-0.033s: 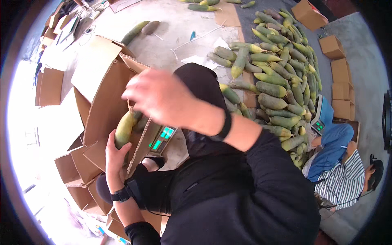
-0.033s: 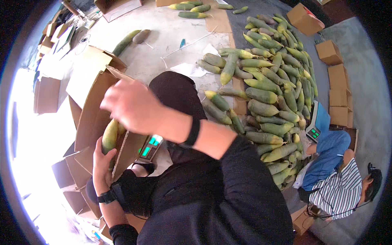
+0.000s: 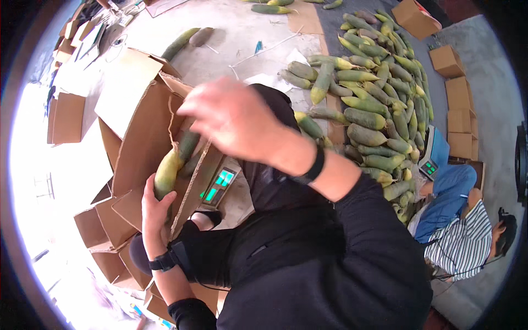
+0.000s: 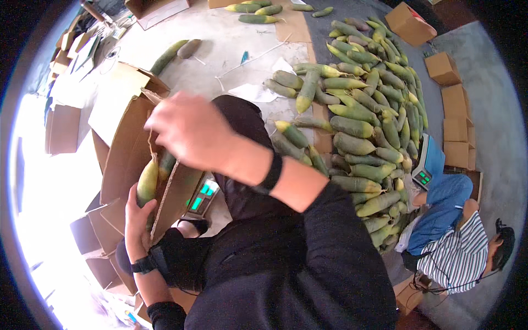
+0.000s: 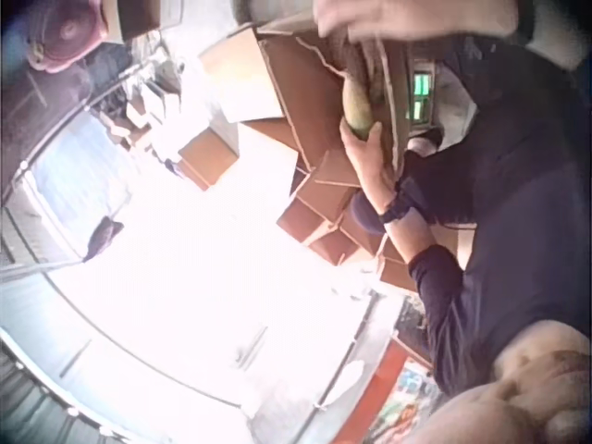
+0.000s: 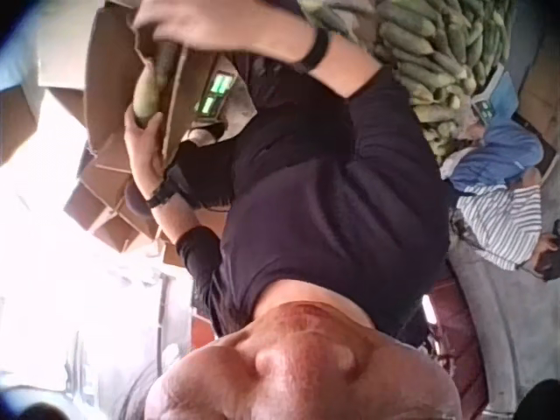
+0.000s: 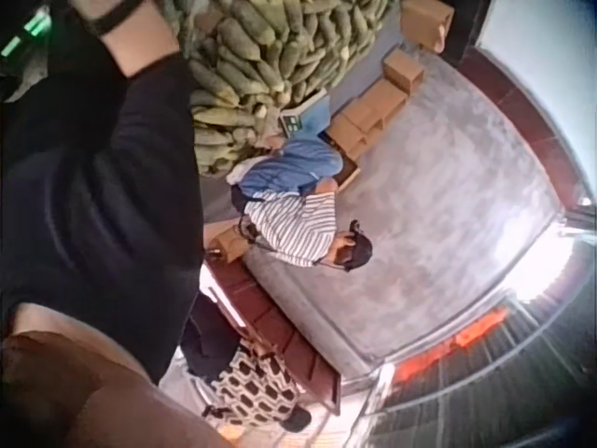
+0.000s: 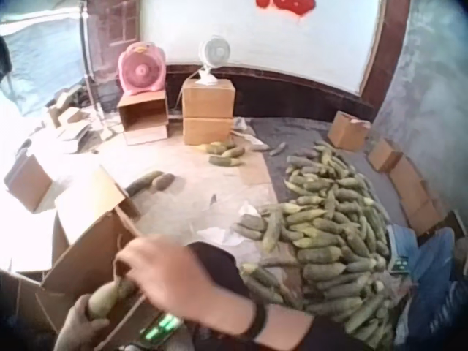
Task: The recorder is weighing green papayas and placing them into cardboard boxes.
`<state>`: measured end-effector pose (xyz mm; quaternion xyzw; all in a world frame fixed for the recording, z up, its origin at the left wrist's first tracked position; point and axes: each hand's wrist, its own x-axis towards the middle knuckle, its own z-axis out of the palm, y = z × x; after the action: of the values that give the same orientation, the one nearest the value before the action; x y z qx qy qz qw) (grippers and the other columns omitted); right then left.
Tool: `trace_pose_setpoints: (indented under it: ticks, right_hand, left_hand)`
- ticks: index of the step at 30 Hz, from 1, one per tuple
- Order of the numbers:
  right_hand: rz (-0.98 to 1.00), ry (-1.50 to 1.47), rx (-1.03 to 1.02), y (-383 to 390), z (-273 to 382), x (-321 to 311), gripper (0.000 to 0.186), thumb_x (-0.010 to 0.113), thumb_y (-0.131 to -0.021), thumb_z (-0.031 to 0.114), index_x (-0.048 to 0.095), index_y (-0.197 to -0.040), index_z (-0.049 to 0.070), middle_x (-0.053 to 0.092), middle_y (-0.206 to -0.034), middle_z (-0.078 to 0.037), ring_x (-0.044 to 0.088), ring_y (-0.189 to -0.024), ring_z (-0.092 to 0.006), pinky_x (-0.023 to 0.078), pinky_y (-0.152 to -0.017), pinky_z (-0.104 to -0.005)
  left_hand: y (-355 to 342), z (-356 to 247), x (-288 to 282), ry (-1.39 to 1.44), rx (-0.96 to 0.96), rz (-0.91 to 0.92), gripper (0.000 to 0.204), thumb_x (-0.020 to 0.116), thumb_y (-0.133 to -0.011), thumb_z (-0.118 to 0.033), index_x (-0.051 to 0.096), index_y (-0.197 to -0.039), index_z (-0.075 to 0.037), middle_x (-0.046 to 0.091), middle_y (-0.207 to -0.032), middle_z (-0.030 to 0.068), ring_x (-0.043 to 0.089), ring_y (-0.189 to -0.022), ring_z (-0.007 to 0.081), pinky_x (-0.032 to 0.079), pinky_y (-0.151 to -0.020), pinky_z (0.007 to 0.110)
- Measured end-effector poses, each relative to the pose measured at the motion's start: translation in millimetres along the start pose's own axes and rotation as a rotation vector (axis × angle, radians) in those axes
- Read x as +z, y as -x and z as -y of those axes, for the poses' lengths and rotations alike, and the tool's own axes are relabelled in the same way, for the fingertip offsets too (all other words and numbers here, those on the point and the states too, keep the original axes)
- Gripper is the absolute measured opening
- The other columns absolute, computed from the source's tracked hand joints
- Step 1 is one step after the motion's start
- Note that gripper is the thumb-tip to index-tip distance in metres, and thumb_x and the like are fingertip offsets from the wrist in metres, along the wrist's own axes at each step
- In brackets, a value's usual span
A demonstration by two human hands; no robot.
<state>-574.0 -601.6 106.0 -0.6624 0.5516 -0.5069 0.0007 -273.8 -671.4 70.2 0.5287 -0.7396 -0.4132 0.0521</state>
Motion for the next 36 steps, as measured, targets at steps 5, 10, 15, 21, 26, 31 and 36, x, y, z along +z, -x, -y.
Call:
trace_pose_setpoints:
  ticks: [5, 10, 15, 21, 26, 31, 36]
  right_hand:
    - [-0.007, 0.245, 0.462, 52, -78, -103, 0.02, 0.063, -0.078, 0.009, 0.066, -0.098, 0.009, 0.064, -0.096, -0.012, 0.058, -0.095, -0.0318, 0.047, -0.084, -0.0396]
    - [0.144, 0.402, 0.93, 179, -143, -136, 0.018, 0.063, -0.08, 0.015, 0.066, -0.096, 0.007, 0.067, -0.096, -0.015, 0.061, -0.095, -0.0334, 0.049, -0.081, -0.0423]
    - [0.365, 0.467, 1.227, 300, -170, -122, 0.022, 0.063, -0.077, 0.016, 0.066, -0.096, 0.006, 0.066, -0.099, -0.018, 0.061, -0.096, -0.0354, 0.049, -0.081, -0.0444]
    - [0.49, 0.459, 1.454, 358, -165, -101, 0.029, 0.066, -0.074, 0.019, 0.067, -0.1, 0.006, 0.065, -0.102, -0.02, 0.061, -0.099, -0.0364, 0.048, -0.086, -0.043]
    - [0.65, 0.488, 1.505, 348, -173, -75, 0.055, 0.076, -0.07, 0.024, 0.057, -0.12, 0.011, 0.057, -0.122, -0.012, 0.051, -0.116, -0.0322, 0.043, -0.096, -0.0438]
    - [0.786, 0.566, 1.511, 330, -174, -45, 0.079, 0.078, -0.068, 0.026, 0.04, -0.137, 0.016, 0.051, -0.132, -0.01, 0.046, -0.123, -0.032, 0.042, -0.096, -0.0492]
    - [0.757, 0.793, 1.447, 328, -170, -22, 0.049, 0.059, -0.083, 0.012, 0.046, -0.13, 0.019, 0.049, -0.119, -0.009, 0.046, -0.117, -0.0325, 0.043, -0.089, -0.0548]
  left_hand:
    - [-9, 1, 8, -0.184, 0.02, -0.006, 0.064, 0.07, -0.07, -0.005, 0.047, -0.129, -0.004, 0.056, -0.12, 0.0186, 0.054, -0.112, 0.0305, 0.042, -0.096, 0.038]
    - [-14, 7, 18, -0.228, 0.06, -0.005, 0.066, 0.069, -0.07, -0.002, 0.045, -0.132, -0.005, 0.055, -0.121, 0.0188, 0.053, -0.113, 0.0328, 0.042, -0.097, 0.039]
    - [-18, 21, 17, -0.299, 0.036, -0.015, 0.063, 0.063, -0.076, 0.001, 0.044, -0.135, -0.008, 0.057, -0.116, 0.0171, 0.056, -0.106, 0.0299, 0.045, -0.093, 0.038]
    - [-15, 25, 15, -0.163, -0.072, -0.108, 0.044, 0.057, -0.084, -0.001, 0.054, -0.127, -0.007, 0.059, -0.11, 0.0138, 0.059, -0.098, 0.0234, 0.048, -0.088, 0.035]
    - [-10, 16, 15, -0.137, -0.031, -0.103, 0.034, 0.056, -0.085, -0.001, 0.059, -0.118, -0.004, 0.062, -0.103, 0.0133, 0.061, -0.097, 0.0221, 0.048, -0.086, 0.032]
    - [-11, 13, 20, -0.124, -0.021, -0.063, 0.029, 0.057, -0.086, -0.001, 0.061, -0.115, -0.003, 0.063, -0.1, 0.0124, 0.063, -0.093, 0.0214, 0.05, -0.083, 0.031]
    - [-9, 17, 20, -0.112, -0.005, -0.031, 0.028, 0.058, -0.085, -0.001, 0.061, -0.113, -0.003, 0.063, -0.095, 0.0141, 0.064, -0.088, 0.0241, 0.051, -0.079, 0.031]
